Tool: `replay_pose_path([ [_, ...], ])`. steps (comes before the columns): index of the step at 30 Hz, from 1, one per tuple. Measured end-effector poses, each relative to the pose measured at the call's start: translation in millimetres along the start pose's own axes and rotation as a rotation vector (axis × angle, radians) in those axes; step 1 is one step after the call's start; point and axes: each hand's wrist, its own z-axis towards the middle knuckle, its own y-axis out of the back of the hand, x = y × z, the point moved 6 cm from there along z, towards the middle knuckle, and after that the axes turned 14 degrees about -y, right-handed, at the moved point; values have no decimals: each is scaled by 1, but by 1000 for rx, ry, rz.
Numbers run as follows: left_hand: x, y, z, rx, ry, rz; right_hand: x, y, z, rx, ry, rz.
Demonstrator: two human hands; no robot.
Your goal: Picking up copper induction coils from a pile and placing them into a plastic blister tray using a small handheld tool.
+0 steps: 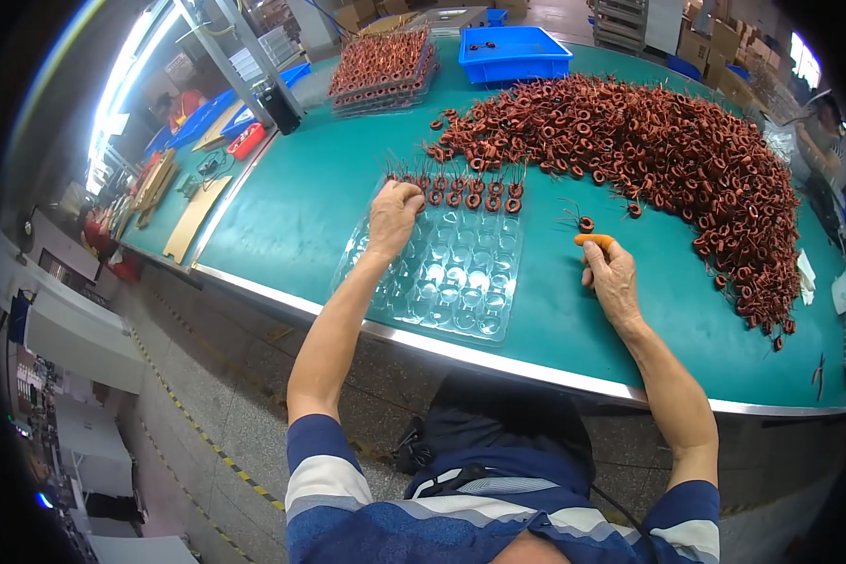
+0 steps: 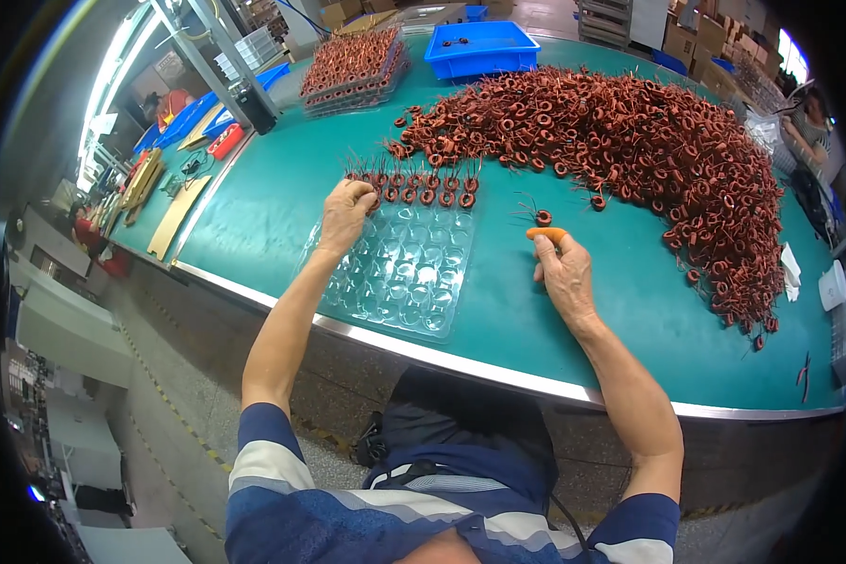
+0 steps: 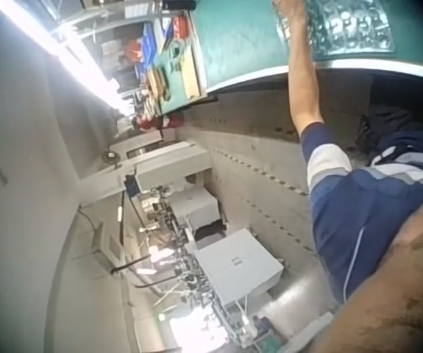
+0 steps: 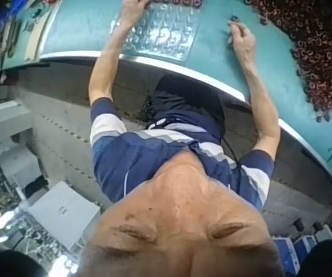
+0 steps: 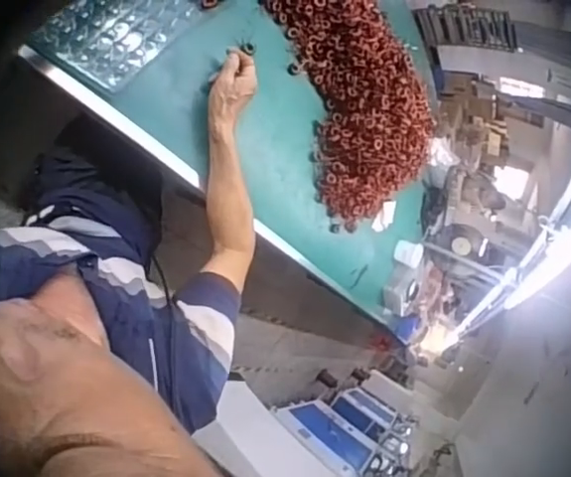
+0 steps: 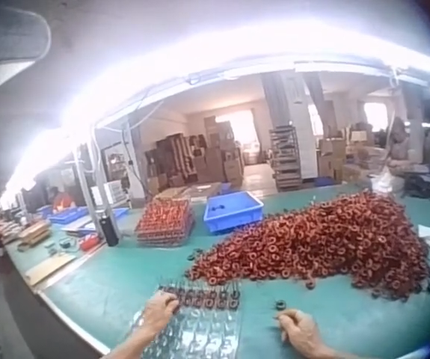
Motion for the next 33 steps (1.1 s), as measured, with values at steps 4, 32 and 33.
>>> replay_pose_path([
  [4, 2, -11, 1, 34, 77, -42, -4, 0, 1, 24, -12, 10],
  [32, -173, -80, -35, 229, 717, -1482, 42, -38, 21, 288, -7, 276],
  [33, -182, -83, -32, 226, 659, -1558, 42, -45, 12, 313, -61, 300],
])
